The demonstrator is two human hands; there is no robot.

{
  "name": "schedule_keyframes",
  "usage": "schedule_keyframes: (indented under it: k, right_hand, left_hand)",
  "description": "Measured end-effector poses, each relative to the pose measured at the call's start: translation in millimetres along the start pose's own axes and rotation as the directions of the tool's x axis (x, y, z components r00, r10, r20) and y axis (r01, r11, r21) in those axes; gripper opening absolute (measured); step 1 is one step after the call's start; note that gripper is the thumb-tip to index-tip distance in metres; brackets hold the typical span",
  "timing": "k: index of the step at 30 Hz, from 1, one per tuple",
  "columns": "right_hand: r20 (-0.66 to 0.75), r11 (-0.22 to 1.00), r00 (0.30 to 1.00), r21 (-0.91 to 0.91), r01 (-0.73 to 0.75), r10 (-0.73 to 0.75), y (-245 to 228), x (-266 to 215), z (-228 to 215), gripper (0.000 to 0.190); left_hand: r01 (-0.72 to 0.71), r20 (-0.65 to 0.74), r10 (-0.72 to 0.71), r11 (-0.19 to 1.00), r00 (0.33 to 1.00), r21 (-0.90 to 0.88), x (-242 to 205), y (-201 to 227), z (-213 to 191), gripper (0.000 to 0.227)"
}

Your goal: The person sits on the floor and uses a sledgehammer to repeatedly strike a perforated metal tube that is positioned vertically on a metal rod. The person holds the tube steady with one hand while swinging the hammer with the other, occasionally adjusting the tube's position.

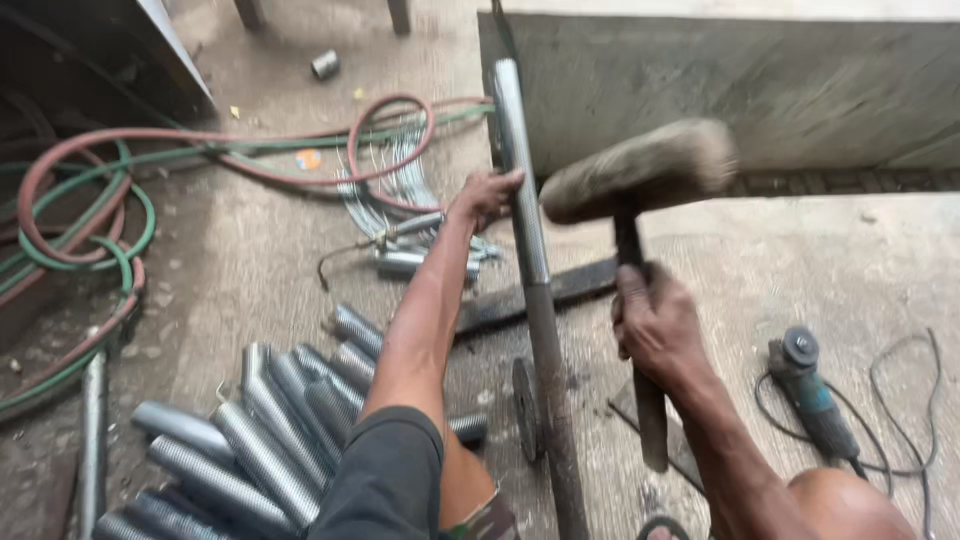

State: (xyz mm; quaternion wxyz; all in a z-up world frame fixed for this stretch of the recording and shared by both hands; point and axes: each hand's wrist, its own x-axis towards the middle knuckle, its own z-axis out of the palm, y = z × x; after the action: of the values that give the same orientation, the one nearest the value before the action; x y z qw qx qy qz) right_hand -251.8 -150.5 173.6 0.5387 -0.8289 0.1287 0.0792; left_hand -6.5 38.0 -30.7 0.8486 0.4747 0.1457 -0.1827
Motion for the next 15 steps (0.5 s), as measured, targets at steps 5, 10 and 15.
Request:
schedule_keyframes:
  k: [5,10,15]
  right_hand:
    - [-0.308,0.736,0.678,-0.129,0.665,-0.667,5,6,-1,0.018]
    - [-0.084,0.82,0.854,-0.342,0.459,-0.513,47,45,35,0.027]
    - [0.038,0.991,0.999,-0.129,0.037,-0.032,5,32,7,0.036]
  left_hand:
    - [-0.075,-0.041,0.084,0.979,0.996,0.189,3,23,8,0.071]
    - [-0.076,-0.06,0.087,0.983,0.994,0.167,-15,23,10,0.075]
    - [0.005,-0.021,-0.004,1.0,1.0,0.03,2,-2,8,0.06]
